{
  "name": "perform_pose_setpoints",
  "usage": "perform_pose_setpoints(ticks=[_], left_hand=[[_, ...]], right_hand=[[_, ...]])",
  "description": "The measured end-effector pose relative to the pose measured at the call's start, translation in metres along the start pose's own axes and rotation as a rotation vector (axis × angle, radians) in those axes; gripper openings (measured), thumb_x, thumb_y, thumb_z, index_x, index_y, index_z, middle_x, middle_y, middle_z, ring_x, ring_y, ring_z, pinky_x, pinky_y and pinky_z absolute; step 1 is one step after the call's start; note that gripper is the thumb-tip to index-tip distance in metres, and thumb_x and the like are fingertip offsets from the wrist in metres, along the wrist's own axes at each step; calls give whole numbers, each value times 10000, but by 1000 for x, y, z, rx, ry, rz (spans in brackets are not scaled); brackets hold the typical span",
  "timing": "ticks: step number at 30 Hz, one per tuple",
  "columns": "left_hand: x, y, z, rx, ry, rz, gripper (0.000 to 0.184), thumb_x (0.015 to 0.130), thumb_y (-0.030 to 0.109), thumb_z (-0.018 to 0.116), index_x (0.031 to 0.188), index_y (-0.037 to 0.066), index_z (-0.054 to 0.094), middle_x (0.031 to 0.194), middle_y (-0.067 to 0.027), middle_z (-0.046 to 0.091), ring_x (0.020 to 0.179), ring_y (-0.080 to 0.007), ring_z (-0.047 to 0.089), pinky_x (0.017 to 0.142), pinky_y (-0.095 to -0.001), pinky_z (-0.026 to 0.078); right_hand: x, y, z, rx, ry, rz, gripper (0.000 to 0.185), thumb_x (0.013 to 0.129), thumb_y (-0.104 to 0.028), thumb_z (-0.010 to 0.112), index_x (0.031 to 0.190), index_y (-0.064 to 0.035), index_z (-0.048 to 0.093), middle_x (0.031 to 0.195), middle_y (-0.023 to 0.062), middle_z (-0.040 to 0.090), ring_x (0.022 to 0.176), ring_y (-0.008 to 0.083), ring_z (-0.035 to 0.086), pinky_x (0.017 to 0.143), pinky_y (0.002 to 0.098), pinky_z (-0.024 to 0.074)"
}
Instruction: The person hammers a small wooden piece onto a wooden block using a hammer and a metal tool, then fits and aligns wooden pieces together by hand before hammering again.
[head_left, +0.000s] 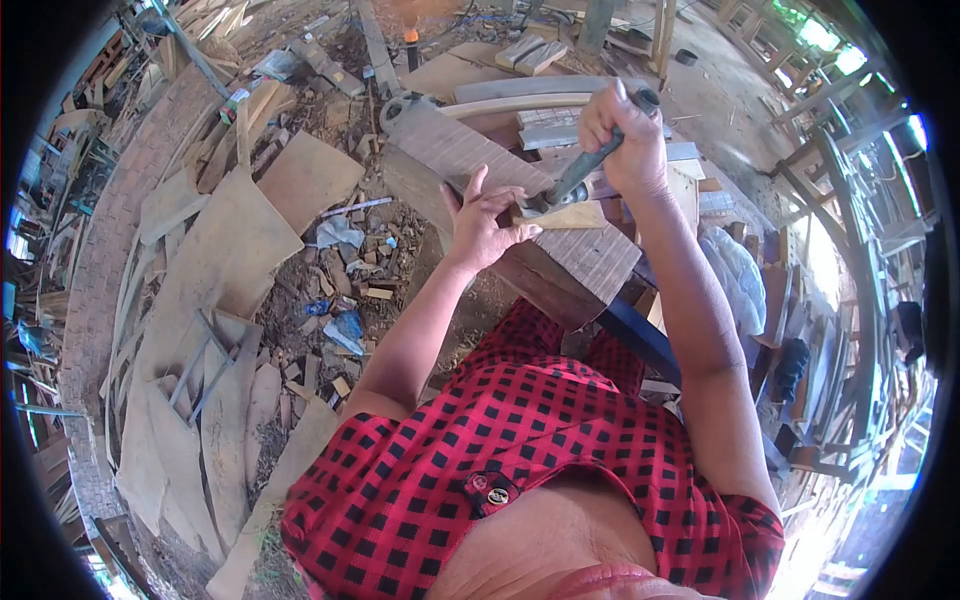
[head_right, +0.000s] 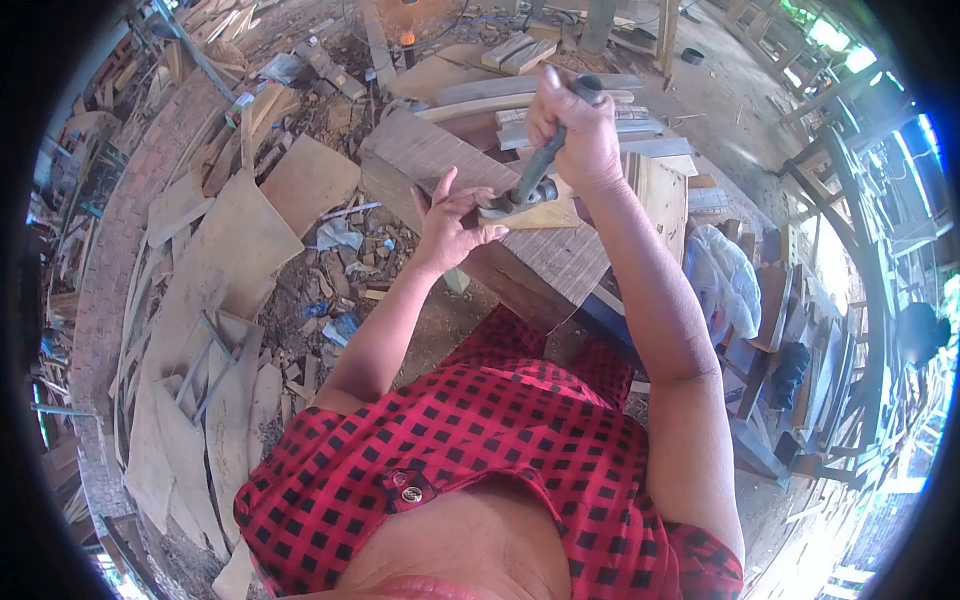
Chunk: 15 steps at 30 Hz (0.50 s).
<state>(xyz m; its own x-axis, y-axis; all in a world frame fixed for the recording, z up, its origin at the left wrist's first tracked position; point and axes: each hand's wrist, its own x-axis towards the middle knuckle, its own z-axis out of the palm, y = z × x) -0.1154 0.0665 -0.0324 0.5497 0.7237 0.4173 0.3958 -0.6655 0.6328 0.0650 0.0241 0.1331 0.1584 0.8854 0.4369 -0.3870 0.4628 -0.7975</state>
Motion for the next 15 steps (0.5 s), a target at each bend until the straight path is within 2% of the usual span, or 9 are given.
perform_pose_setpoints(ticks=[4, 6, 7, 10, 13, 15], left_hand=[[1, 0, 3, -12, 10, -11, 571, 679, 495, 772, 1134, 167, 666, 1193, 57, 640, 1416, -285, 208, 1049, -670, -130], [1, -4, 7, -25, 17, -12, 464, 695, 458, 787, 1071, 197, 705, 1201, 46, 633, 1424, -272, 184, 1072, -603, -161], [2, -2, 4, -22, 9, -14, 464, 695, 458, 787, 1071, 197, 705, 1201, 46, 633, 1424, -272, 184, 1072, -603, -161], [2, 2, 3, -37, 5, -24, 446, 700, 445, 788, 1053, 186, 707, 1203, 34, 633, 1420, -283, 194, 1075, -610, -146], [2, -1, 5, -48, -7, 8, 458, 701, 440, 787, 1071, 186, 695, 1206, 24, 632, 1420, -286, 195, 1079, -609, -136], [2, 8, 1, -55, 3, -32, 461, 702, 441, 785, 1078, 191, 691, 1212, 28, 630, 1419, -290, 194, 1077, -615, -135]], right_hand=[[-6, 0, 13, -88, 13, -27, 360, 910, -246, 591, 642, -77, 421, 557, 2, 396, 499, 118, 377, 483, 272, 330], [-16, 1, 30, -402, 19, -14, 329, 904, -215, 604, 647, -72, 455, 557, -6, 418, 490, 116, 402, 478, 271, 333], [-19, 3, 43, -394, 20, -20, 374, 836, -271, 724, 589, -97, 503, 542, -43, 498, 471, 54, 454, 455, 245, 360], [-20, 1, 49, -461, 15, 25, 344, 830, -250, 734, 603, -97, 524, 545, -42, 502, 479, 41, 452, 452, 232, 354], [-13, 1, 28, -371, -27, 19, 335, 859, -230, 697, 616, -96, 510, 538, -34, 469, 477, 64, 435, 457, 249, 350], [-6, -6, -5, 43, 26, -47, 317, 878, -204, 667, 635, -96, 494, 532, -28, 418, 472, 92, 408, 460, 265, 342]])
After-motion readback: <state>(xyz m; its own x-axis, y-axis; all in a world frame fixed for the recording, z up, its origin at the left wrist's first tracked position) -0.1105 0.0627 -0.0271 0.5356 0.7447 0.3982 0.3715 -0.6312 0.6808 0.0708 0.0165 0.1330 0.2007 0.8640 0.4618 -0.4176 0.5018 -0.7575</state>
